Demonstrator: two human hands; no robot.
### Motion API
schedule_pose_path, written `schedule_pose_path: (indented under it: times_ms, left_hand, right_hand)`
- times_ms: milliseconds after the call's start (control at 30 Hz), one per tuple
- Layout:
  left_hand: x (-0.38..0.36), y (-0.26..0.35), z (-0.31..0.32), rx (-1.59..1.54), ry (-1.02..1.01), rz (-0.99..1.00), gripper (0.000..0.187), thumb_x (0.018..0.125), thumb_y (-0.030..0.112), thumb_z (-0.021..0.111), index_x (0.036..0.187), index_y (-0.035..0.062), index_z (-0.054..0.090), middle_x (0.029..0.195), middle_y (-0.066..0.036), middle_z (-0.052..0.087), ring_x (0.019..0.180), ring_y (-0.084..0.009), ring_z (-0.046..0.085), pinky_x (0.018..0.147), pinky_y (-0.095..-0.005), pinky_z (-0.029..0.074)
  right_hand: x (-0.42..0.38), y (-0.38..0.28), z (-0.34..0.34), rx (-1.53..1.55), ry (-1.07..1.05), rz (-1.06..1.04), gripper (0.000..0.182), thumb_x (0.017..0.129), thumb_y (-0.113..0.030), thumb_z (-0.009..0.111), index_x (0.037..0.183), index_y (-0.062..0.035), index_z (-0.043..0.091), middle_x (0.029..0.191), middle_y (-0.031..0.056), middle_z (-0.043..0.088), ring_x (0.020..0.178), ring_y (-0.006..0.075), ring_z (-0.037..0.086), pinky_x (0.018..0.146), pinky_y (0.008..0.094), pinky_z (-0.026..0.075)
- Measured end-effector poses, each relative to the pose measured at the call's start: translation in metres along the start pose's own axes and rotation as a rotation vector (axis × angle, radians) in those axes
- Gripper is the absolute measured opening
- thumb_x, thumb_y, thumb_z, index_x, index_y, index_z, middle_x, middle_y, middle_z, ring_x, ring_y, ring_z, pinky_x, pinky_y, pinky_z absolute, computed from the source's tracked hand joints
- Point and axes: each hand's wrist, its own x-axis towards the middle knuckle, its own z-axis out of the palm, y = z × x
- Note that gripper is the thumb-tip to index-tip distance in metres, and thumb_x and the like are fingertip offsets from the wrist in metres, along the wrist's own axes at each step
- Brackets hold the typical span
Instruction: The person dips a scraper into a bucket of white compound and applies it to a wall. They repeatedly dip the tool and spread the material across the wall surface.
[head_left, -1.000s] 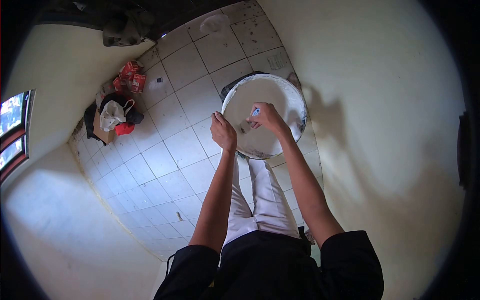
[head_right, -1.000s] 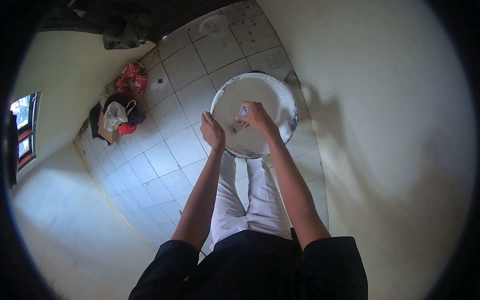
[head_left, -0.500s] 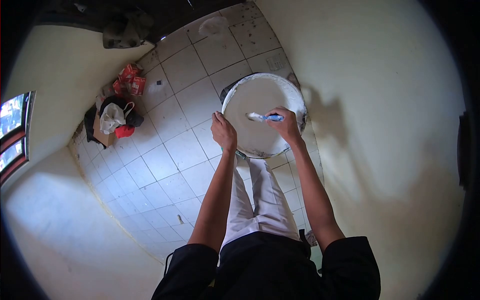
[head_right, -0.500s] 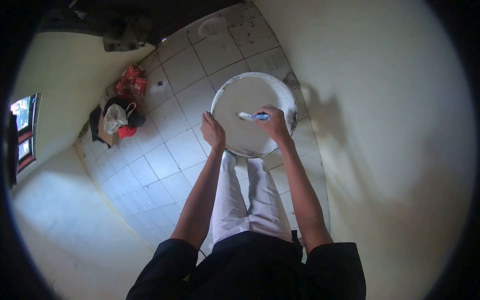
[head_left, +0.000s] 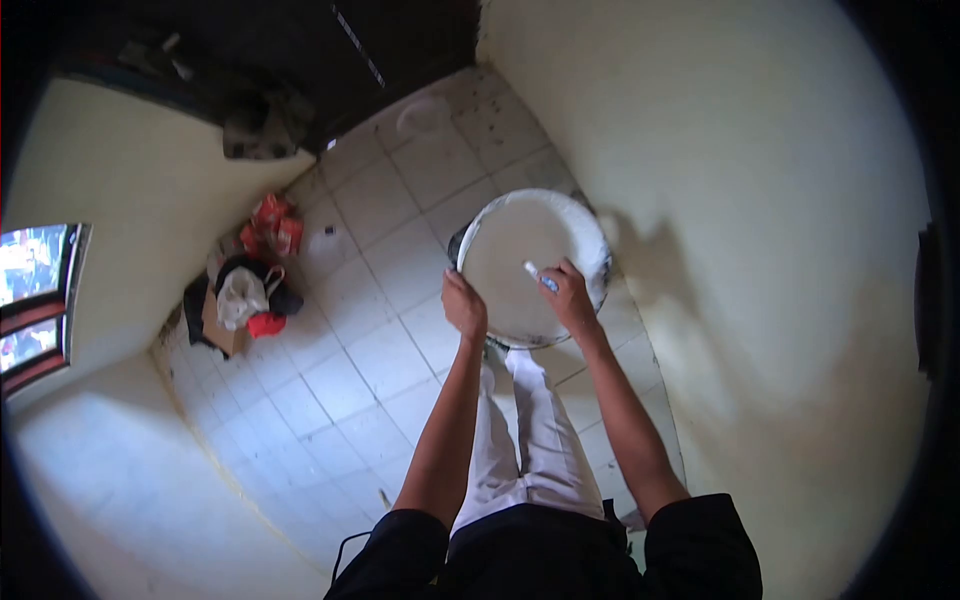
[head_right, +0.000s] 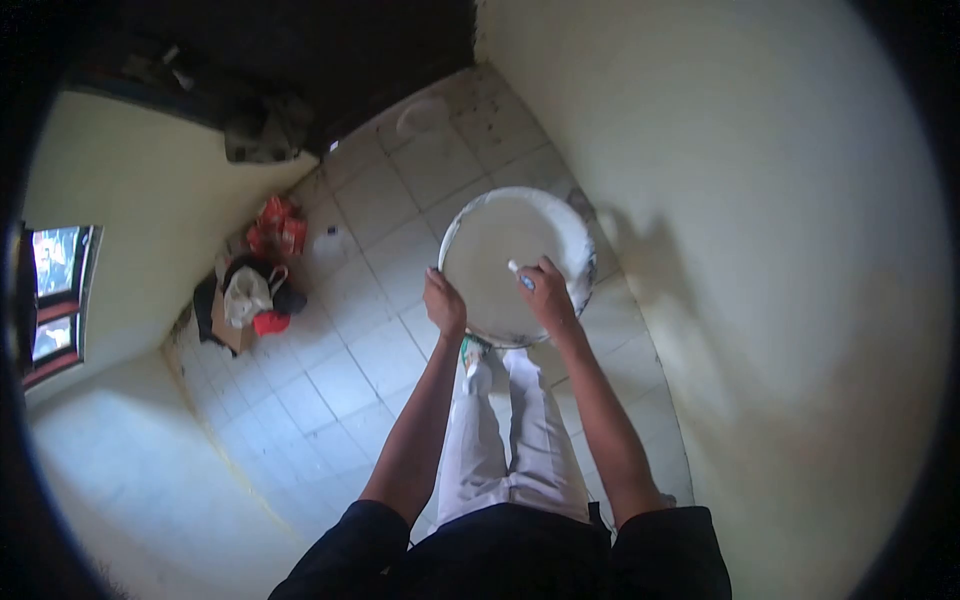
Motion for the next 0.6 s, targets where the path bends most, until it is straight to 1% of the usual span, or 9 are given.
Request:
schedule_pose_path:
  times_ms: [33, 100, 167, 233, 267, 300, 367, 467, 600]
  left_hand:
    - [0.002, -0.007, -0.003, -0.002, -0.053, -0.023, 0.046, 0.101, 0.041, 0.031, 0.108, 0.0031, 0.057, 0.103, -0.025, 0.063, 0.099, -0.0458, 0.057, 0.081, -0.0513, 0.044]
    - [0.020, -0.037, 0.010, -0.143, -0.008, 0.061, 0.038, 0.097, 0.034, 0.043, 0.108, 0.0006, 0.057, 0.098, -0.025, 0.064, 0.093, -0.0422, 0.060, 0.080, -0.0492, 0.045]
    - [0.024, -0.040, 0.015, -0.186, 0.097, 0.176, 0.025, 0.084, 0.015, 0.058, 0.104, -0.0006, 0.060, 0.095, -0.019, 0.062, 0.088, -0.0340, 0.058, 0.081, -0.0435, 0.045]
    - [0.000, 0.002, -0.013, -0.220, 0.147, 0.272, 0.023, 0.080, 0.003, 0.060, 0.103, 0.0007, 0.060, 0.097, -0.014, 0.060, 0.090, -0.0290, 0.056, 0.082, -0.0403, 0.044]
    - [-0.013, 0.022, -0.020, -0.410, 0.136, 0.269, 0.020, 0.081, 0.001, 0.059, 0.101, 0.0004, 0.059, 0.091, -0.011, 0.059, 0.084, -0.0243, 0.055, 0.078, -0.0369, 0.045]
    - [-0.023, 0.033, -0.026, -0.505, 0.055, 0.271, 0.015, 0.082, -0.001, 0.059, 0.097, 0.0000, 0.058, 0.086, -0.008, 0.058, 0.079, -0.0180, 0.055, 0.072, -0.0311, 0.045]
    - [-0.039, 0.049, -0.031, -0.822, -0.180, 0.281, 0.007, 0.083, -0.001, 0.061, 0.089, 0.0005, 0.058, 0.080, -0.006, 0.059, 0.070, -0.0131, 0.054, 0.063, -0.0265, 0.044]
    - [-0.091, 0.107, -0.061, -0.866, -0.373, 0.201, 0.005, 0.083, 0.001, 0.065, 0.081, 0.0023, 0.060, 0.072, -0.005, 0.061, 0.060, -0.0101, 0.053, 0.054, -0.0242, 0.042]
    - [-0.143, 0.163, -0.071, -1.077, -0.637, 0.095, 0.007, 0.084, 0.002, 0.067, 0.080, 0.0036, 0.062, 0.070, -0.004, 0.061, 0.059, -0.0106, 0.054, 0.052, -0.0225, 0.042]
  right_hand:
    - [-0.003, -0.009, -0.010, 0.069, 0.047, 0.039, 0.013, 0.076, -0.004, 0.071, 0.088, -0.0005, 0.067, 0.085, 0.0155, 0.058, 0.079, 0.0315, 0.060, 0.070, 0.0396, 0.048]
    - [-0.016, -0.025, -0.030, 0.094, 0.184, 0.078, 0.011, 0.075, -0.004, 0.071, 0.086, -0.0016, 0.068, 0.082, 0.0141, 0.061, 0.078, 0.0319, 0.060, 0.071, 0.0407, 0.048]
    - [-0.032, -0.028, -0.054, 0.196, 0.276, 0.139, 0.014, 0.076, -0.008, 0.073, 0.086, -0.0010, 0.068, 0.084, 0.0150, 0.065, 0.080, 0.0311, 0.062, 0.074, 0.0400, 0.049]
    - [-0.055, -0.038, -0.071, 0.243, 0.371, 0.221, 0.015, 0.077, -0.010, 0.073, 0.089, -0.0012, 0.070, 0.083, 0.0148, 0.068, 0.077, 0.0289, 0.066, 0.072, 0.0365, 0.051]
    - [-0.063, -0.051, -0.082, 0.253, 0.422, 0.228, 0.015, 0.076, -0.009, 0.074, 0.088, -0.0004, 0.070, 0.083, 0.0133, 0.069, 0.076, 0.0240, 0.067, 0.072, 0.0336, 0.052]
    - [-0.072, -0.065, -0.096, 0.268, 0.465, 0.234, 0.014, 0.075, -0.007, 0.075, 0.087, 0.0003, 0.071, 0.082, 0.0117, 0.070, 0.076, 0.0191, 0.068, 0.073, 0.0308, 0.052]
    - [-0.083, -0.098, -0.122, 0.457, 0.515, 0.296, 0.013, 0.075, -0.005, 0.074, 0.086, 0.0011, 0.071, 0.078, 0.0102, 0.070, 0.073, 0.0157, 0.067, 0.072, 0.0282, 0.052]
    - [-0.100, -0.118, -0.138, 0.608, 0.692, 0.261, 0.014, 0.073, -0.006, 0.072, 0.085, 0.0020, 0.070, 0.074, 0.0071, 0.069, 0.069, 0.0106, 0.063, 0.067, 0.0251, 0.050]
    - [-0.113, -0.156, -0.182, 0.691, 0.818, 0.215, 0.010, 0.076, -0.001, 0.070, 0.085, 0.0032, 0.070, 0.075, 0.0089, 0.070, 0.069, 0.0131, 0.066, 0.068, 0.0257, 0.053]
